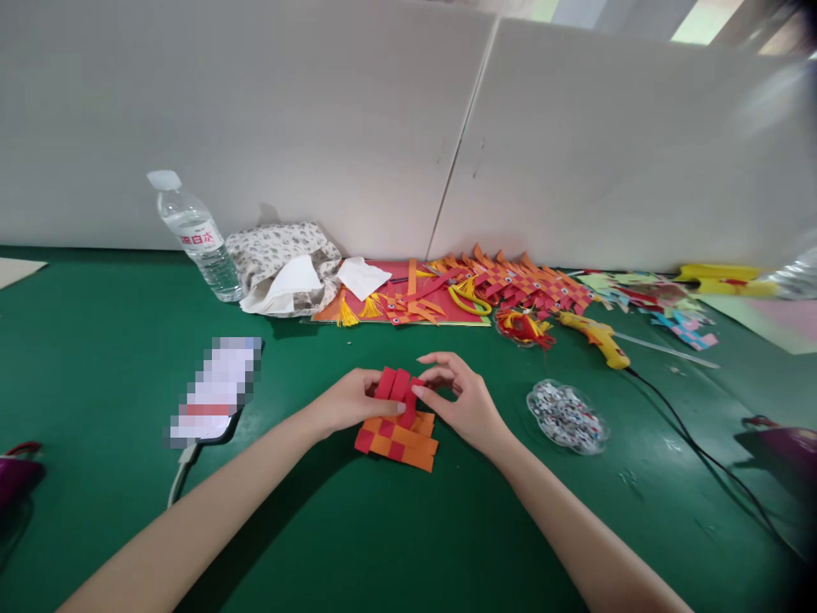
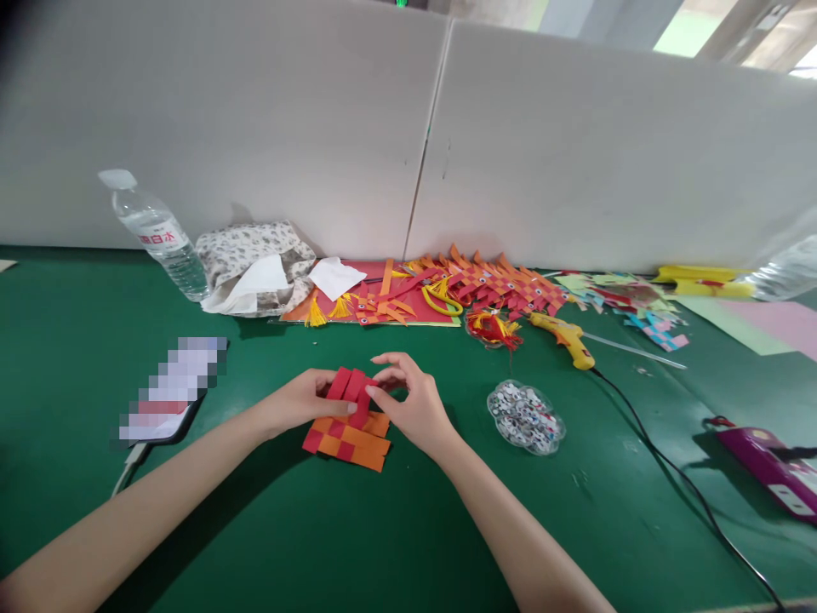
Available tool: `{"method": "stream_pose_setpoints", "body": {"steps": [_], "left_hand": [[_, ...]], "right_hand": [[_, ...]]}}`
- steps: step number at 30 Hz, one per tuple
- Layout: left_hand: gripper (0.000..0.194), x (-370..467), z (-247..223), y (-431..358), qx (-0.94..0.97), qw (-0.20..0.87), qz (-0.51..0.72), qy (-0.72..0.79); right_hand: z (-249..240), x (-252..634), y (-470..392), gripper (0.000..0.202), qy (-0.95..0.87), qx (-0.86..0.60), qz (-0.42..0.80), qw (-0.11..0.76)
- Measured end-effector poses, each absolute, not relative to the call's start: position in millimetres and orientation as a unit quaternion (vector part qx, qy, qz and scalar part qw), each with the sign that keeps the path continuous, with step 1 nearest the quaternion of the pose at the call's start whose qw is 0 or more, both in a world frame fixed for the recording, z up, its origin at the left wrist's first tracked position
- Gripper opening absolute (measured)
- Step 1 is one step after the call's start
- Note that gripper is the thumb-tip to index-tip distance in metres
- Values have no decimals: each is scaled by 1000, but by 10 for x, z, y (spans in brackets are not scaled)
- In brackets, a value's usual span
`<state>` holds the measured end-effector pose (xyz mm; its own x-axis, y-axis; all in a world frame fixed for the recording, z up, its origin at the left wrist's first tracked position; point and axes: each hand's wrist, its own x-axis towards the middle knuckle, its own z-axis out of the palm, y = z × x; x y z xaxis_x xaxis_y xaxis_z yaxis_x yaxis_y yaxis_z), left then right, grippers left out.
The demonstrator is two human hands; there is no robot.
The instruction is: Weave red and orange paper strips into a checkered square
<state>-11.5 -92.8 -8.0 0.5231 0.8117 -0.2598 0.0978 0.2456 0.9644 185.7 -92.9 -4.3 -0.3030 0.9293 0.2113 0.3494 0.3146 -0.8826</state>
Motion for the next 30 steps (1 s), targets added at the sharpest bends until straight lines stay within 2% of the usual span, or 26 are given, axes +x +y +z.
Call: {"method": "stream_pose_setpoints", "body": {"steps": [4, 7, 12, 14, 18, 30], "left_hand": [[33, -102, -80, -930, 539, 685, 261, 416], [37, -79, -49, -943, 522, 687, 250, 439], [28, -35, -49, -979, 577, 619, 278, 456], [28, -29, -75, -978, 583, 596, 289, 470], [29, -52, -107, -939, 544, 619, 329, 461], [32, -139, -80, -852, 531, 589, 365, 488]], "right_hand": [[-48, 1854, -924, 36, -711, -440, 382, 393], [-58, 1849, -922, 34, -709, -446, 380, 393], [-48, 1844, -929, 31, -702, -452, 386, 392], [-35, 1857, -923, 36, -708, -447, 392, 381], [-26, 1888, -897, 45, -728, -437, 412, 329], [15, 1910, -893, 35, -735, -465, 372, 324]]}}
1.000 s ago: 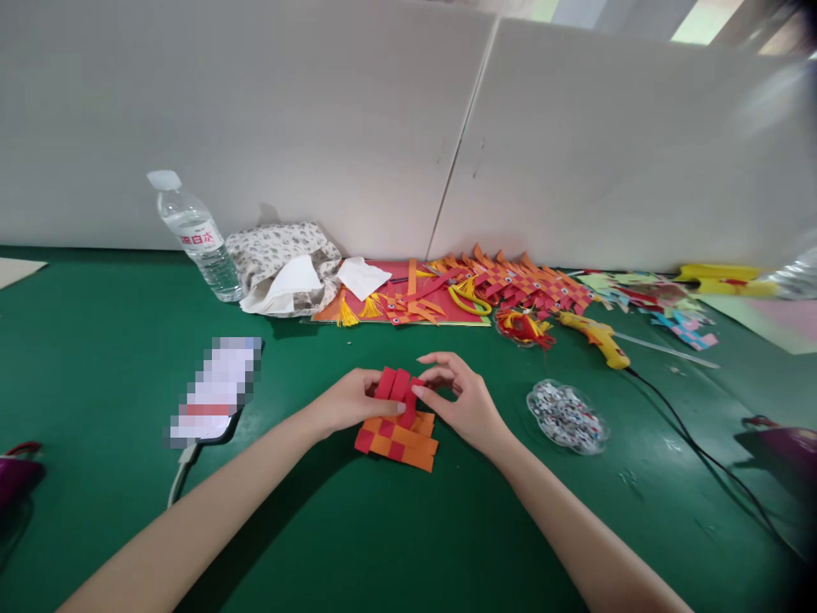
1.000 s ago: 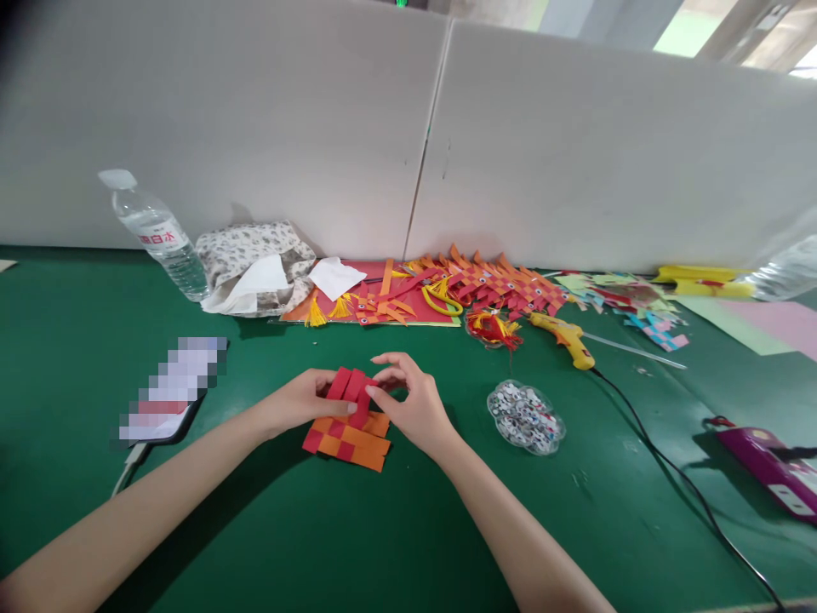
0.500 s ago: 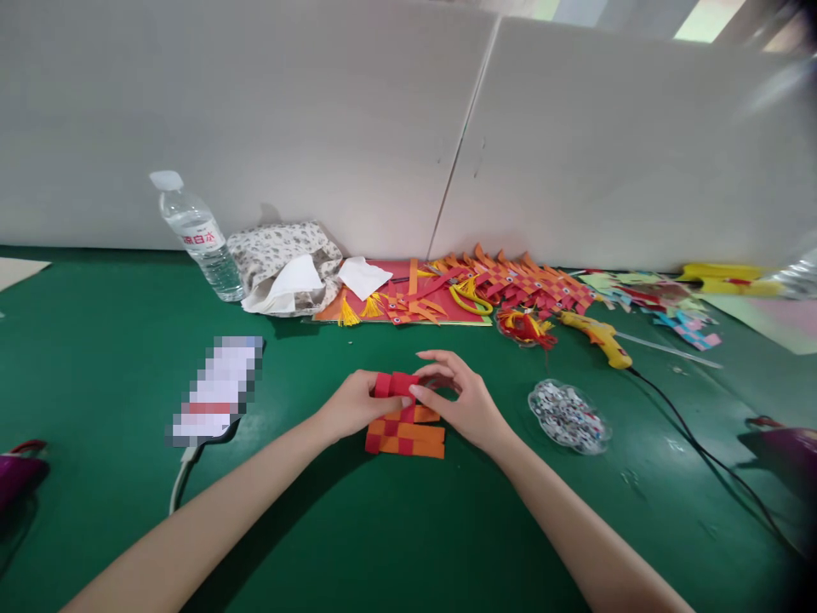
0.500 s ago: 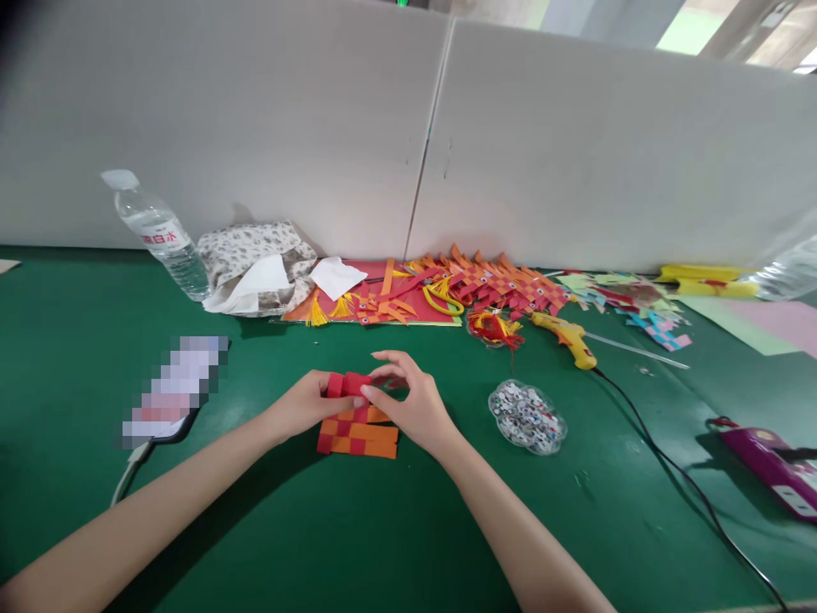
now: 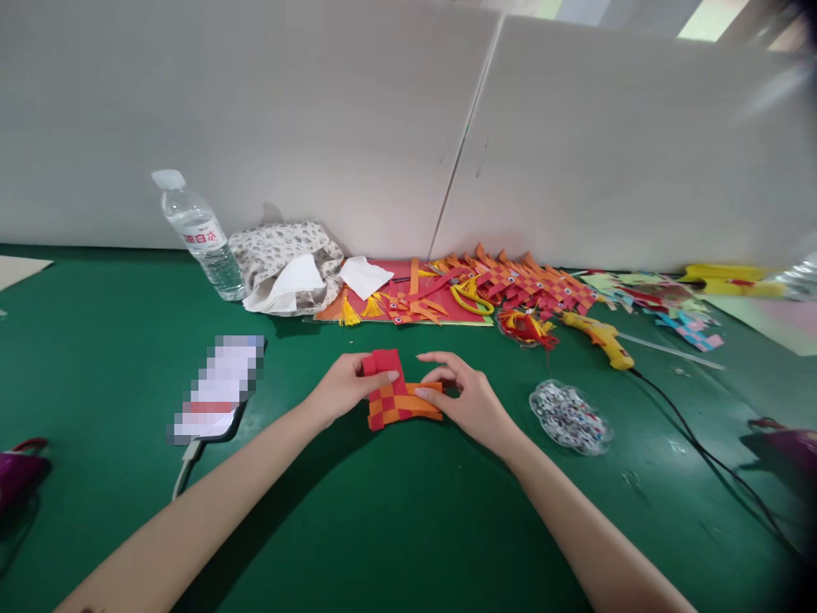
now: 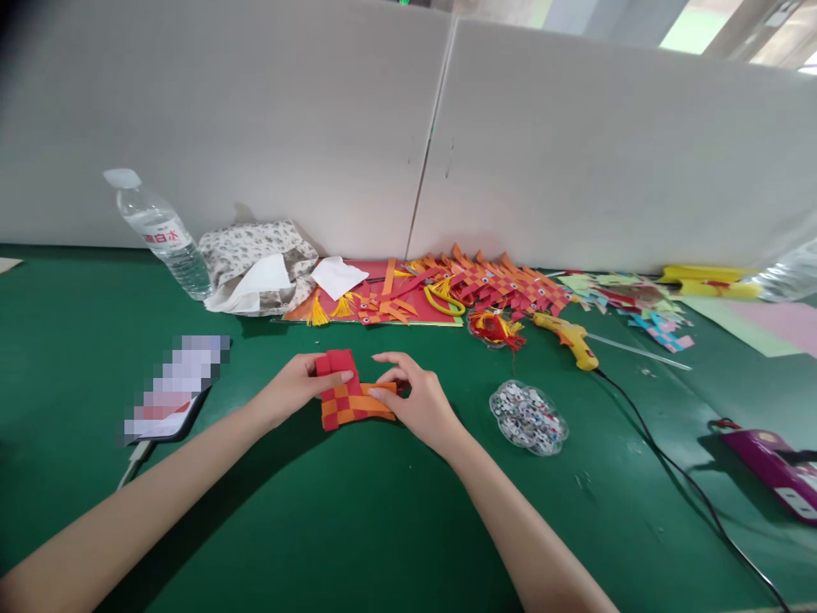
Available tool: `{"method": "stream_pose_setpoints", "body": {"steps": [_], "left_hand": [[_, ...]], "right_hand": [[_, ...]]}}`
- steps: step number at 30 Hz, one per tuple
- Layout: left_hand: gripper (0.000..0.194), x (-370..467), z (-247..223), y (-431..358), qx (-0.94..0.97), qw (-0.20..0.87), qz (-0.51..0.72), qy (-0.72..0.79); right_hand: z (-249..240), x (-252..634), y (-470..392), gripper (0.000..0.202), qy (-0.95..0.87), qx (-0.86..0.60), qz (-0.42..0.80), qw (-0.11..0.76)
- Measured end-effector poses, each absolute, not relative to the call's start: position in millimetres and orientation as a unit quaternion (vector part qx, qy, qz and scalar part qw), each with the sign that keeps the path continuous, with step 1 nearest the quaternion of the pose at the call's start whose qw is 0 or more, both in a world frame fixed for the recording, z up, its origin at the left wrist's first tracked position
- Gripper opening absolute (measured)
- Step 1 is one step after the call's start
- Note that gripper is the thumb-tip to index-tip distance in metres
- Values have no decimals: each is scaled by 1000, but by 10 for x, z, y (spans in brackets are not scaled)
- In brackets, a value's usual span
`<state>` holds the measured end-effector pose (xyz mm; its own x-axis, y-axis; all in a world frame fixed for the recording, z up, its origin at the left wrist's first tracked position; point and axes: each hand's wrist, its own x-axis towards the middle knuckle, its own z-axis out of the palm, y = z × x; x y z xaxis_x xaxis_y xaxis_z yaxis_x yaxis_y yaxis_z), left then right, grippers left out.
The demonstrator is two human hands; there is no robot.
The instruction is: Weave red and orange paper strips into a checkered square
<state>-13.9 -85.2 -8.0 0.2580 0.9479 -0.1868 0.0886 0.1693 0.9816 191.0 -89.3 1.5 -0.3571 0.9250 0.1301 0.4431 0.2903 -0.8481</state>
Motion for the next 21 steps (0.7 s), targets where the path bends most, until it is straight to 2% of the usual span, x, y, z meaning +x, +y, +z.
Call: {"method": "stream_pose_setpoints", "body": {"steps": [8, 15, 21], "left_hand": [[30, -102, -43, -891, 550, 584, 364, 474], [37, -102, -13, -872, 528, 610, 392, 443], [33, -145, -20, -841, 513, 589, 385, 492]], "right_hand": [[22, 1881, -938, 43, -741, -449, 386, 316], [3, 1884, -911, 34, -721, -486, 364, 333], [-6, 1896, -883, 29, -711, -502, 362, 333]]}}
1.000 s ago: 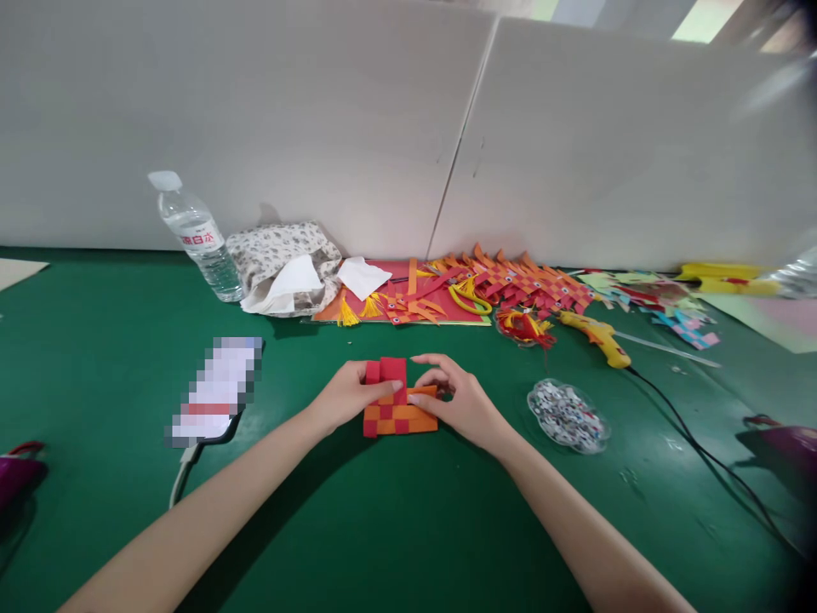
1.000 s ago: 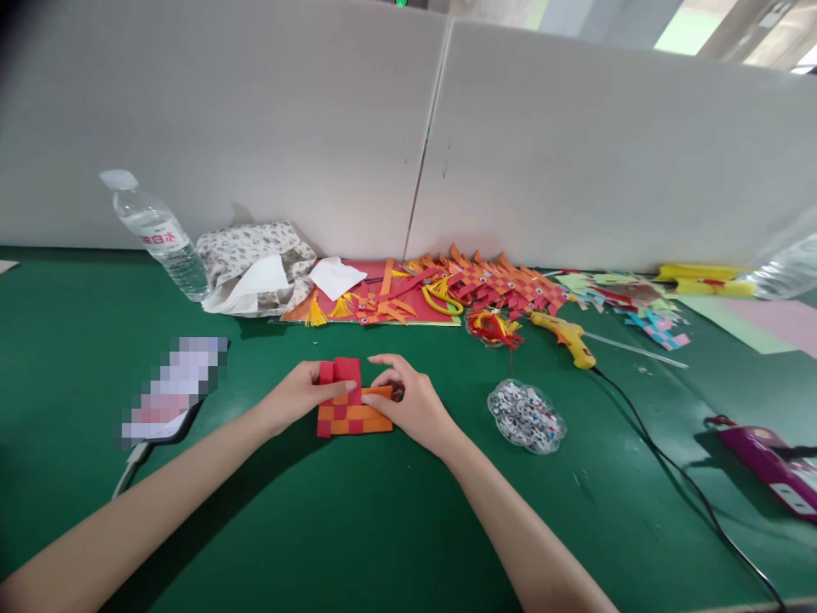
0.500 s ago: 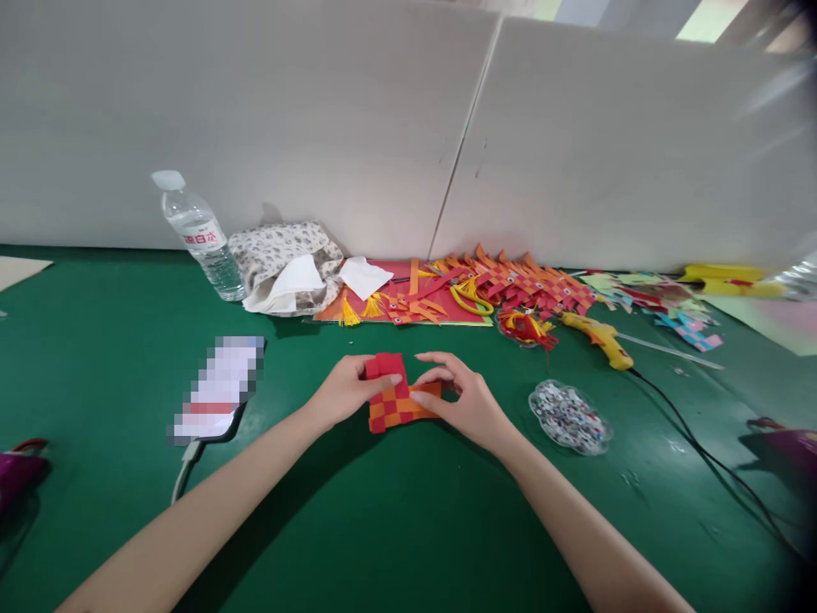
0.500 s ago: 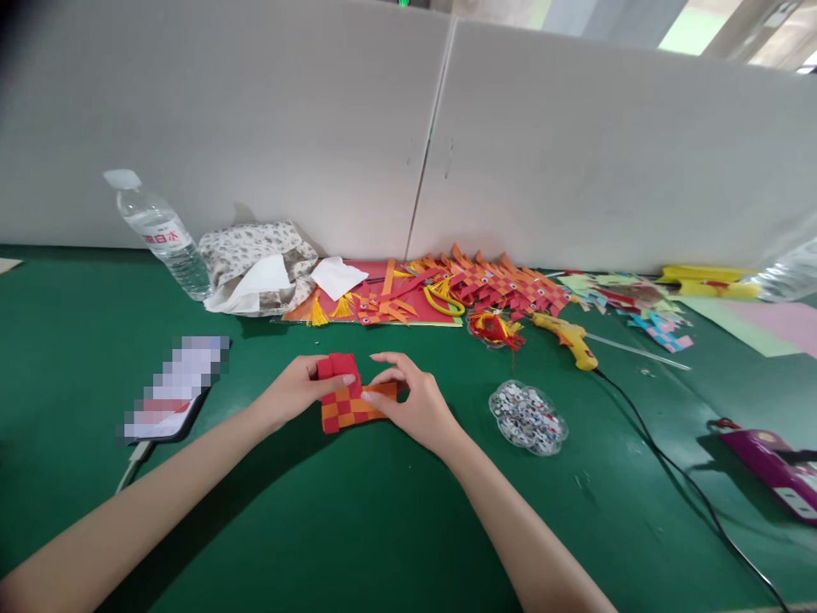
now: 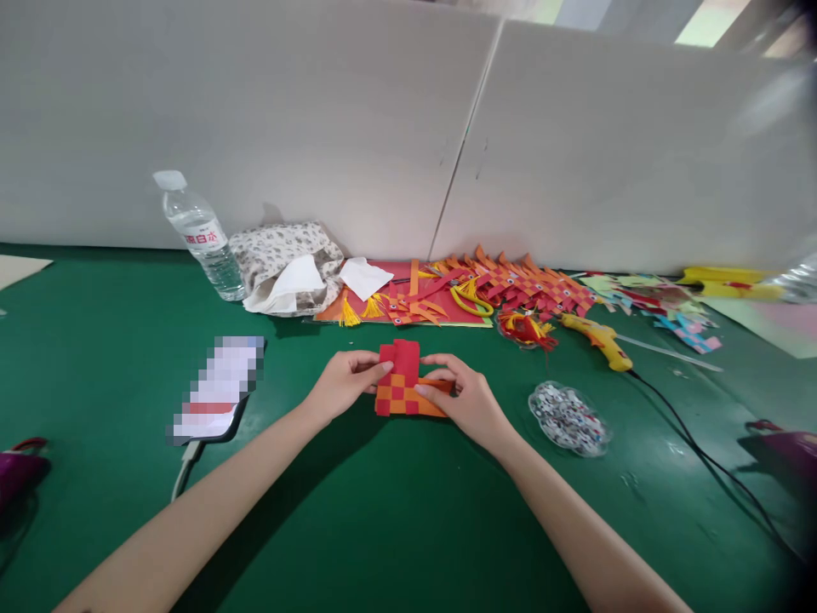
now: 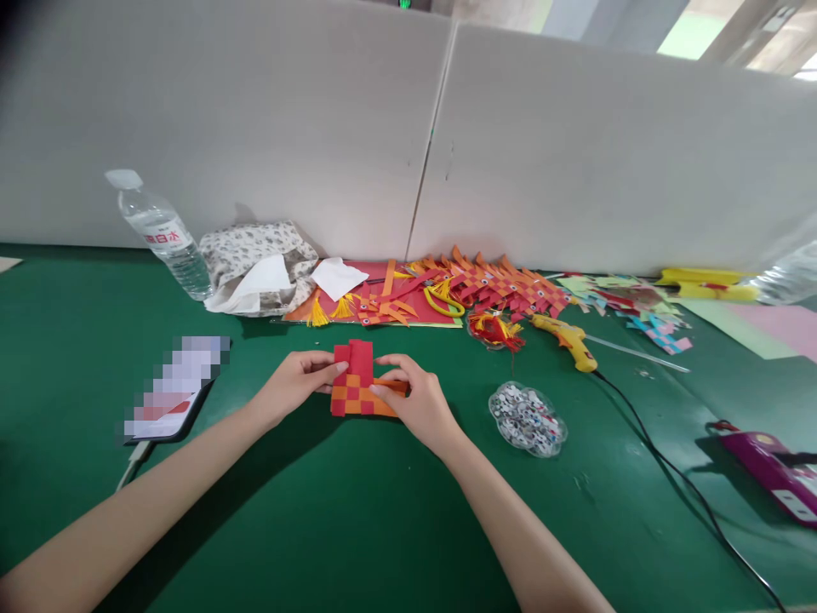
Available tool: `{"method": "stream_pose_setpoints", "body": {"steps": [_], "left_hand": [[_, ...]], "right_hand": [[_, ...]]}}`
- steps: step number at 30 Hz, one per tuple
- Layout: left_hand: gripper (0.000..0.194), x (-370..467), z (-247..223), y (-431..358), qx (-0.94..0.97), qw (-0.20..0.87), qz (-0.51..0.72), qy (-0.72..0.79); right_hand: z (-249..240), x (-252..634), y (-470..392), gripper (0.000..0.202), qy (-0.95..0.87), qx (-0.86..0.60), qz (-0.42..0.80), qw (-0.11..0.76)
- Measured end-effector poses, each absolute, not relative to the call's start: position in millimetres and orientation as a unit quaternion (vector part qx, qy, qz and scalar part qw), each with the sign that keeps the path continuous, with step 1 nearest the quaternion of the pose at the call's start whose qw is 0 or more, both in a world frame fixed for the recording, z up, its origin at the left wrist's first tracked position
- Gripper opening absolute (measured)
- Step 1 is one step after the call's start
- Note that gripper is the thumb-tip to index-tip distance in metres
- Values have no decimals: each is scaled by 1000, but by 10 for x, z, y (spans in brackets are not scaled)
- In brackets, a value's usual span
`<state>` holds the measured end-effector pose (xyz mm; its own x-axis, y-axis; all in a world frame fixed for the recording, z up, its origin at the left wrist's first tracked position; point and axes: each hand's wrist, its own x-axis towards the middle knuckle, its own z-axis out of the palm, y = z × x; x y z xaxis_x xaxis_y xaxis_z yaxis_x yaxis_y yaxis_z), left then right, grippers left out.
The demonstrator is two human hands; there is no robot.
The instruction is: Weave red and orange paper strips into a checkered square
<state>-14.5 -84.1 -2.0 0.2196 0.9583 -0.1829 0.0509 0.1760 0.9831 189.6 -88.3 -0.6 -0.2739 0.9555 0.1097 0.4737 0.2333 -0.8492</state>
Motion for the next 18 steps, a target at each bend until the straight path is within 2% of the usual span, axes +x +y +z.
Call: {"method": "stream_pose_setpoints", "body": {"steps": [9, 18], "left_hand": [[32, -147, 17, -852, 542, 550, 407, 488], [42, -126, -47, -855, 557, 609, 363, 433]], "right_hand": [[8, 1877, -906, 31, -720, -489, 378, 315], [-18, 1888, -889, 29, -706, -500, 348, 361]]}}
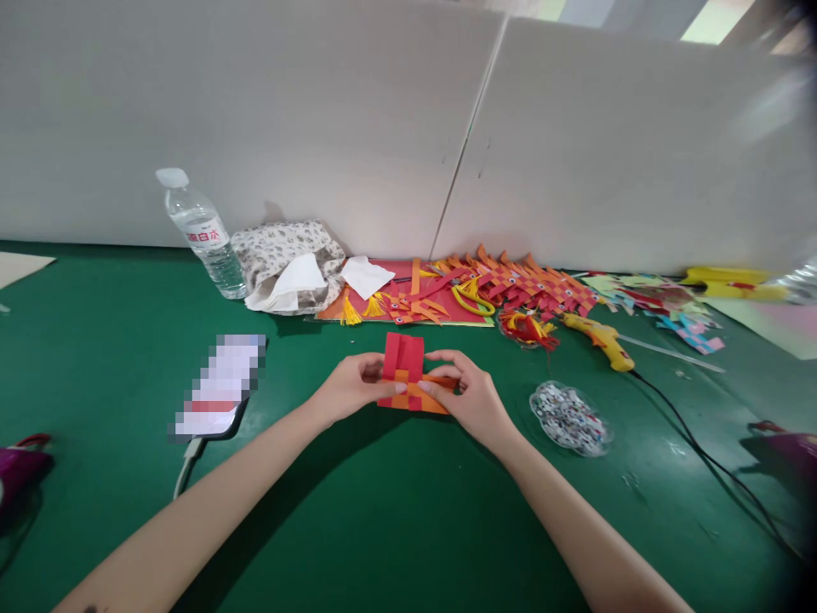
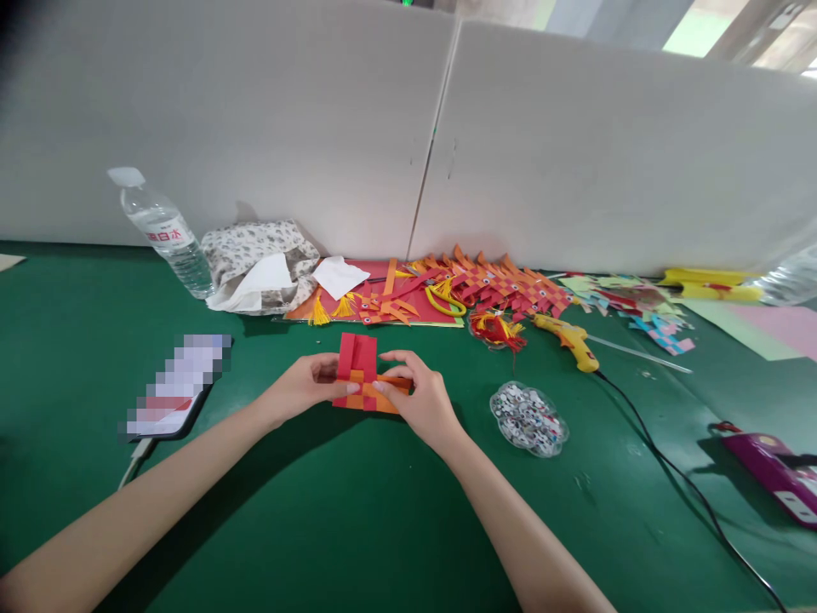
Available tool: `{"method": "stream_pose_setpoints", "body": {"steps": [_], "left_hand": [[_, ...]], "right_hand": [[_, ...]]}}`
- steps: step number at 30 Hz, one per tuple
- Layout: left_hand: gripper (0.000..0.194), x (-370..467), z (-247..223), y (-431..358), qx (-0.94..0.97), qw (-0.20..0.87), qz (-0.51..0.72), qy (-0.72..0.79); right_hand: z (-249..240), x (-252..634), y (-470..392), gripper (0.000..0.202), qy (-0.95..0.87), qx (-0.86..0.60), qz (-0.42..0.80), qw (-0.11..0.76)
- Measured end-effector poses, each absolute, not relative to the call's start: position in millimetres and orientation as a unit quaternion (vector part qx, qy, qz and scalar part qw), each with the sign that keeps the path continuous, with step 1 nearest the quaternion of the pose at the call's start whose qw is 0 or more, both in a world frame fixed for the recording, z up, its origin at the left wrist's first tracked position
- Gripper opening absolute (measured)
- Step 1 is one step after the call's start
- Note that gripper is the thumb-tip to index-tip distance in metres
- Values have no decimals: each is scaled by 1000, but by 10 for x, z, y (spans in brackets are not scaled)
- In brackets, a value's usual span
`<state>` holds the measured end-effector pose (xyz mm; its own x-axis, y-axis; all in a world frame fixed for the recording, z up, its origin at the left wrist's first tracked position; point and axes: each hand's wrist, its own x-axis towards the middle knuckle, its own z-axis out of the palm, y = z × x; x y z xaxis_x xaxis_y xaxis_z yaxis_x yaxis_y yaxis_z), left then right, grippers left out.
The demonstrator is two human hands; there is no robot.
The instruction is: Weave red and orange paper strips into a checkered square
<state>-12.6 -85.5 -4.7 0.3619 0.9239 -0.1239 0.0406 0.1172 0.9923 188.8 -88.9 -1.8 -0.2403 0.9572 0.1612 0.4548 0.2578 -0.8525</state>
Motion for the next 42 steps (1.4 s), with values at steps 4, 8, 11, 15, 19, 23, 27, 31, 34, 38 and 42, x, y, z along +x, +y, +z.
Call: {"method": "stream_pose_setpoints", "body": {"steps": [4, 8, 11, 15, 19, 23, 27, 31, 34, 38, 42], "left_hand": [[38, -128, -89, -851, 560, 621, 362, 412], [38, -108, -60, -891, 554, 619, 369, 417], [33, -87, -48, -914, 545, 598, 374, 454], [32, -87, -79, -900, 545, 577, 377, 477], [32, -98, -89, -882, 538, 572, 384, 486], [27, -101, -55, -885, 544, 562, 391, 486], [27, -98, -19, -897, 545, 558, 391, 489], [30, -99, -12, -910, 552, 560, 363, 499], [31, -109, -22, -911, 554, 564, 363, 493], [30, -127, -34, -898, 559, 555, 377, 488], [27, -133, -37, -890, 569, 550, 380, 479]], "right_hand": [[0, 1882, -902, 29, -716, -488, 355, 351], [10, 1866, -926, 33, -719, -478, 374, 338], [-2, 1849, -935, 36, -727, -472, 387, 314], [-24, 1852, -917, 35, -718, -486, 374, 328], [-35, 1878, -893, 35, -700, -491, 368, 365], [-57, 1881, -880, 35, -677, -494, 376, 396], [-75, 1866, -881, 36, -664, -493, 385, 411], [-63, 1858, -896, 39, -665, -477, 401, 411], [-56, 1862, -901, 52, -672, -456, 443, 380], [-60, 1883, -882, 61, -656, -443, 510, 338], [-57, 1910, -853, 59, -632, -459, 494, 382]]}}
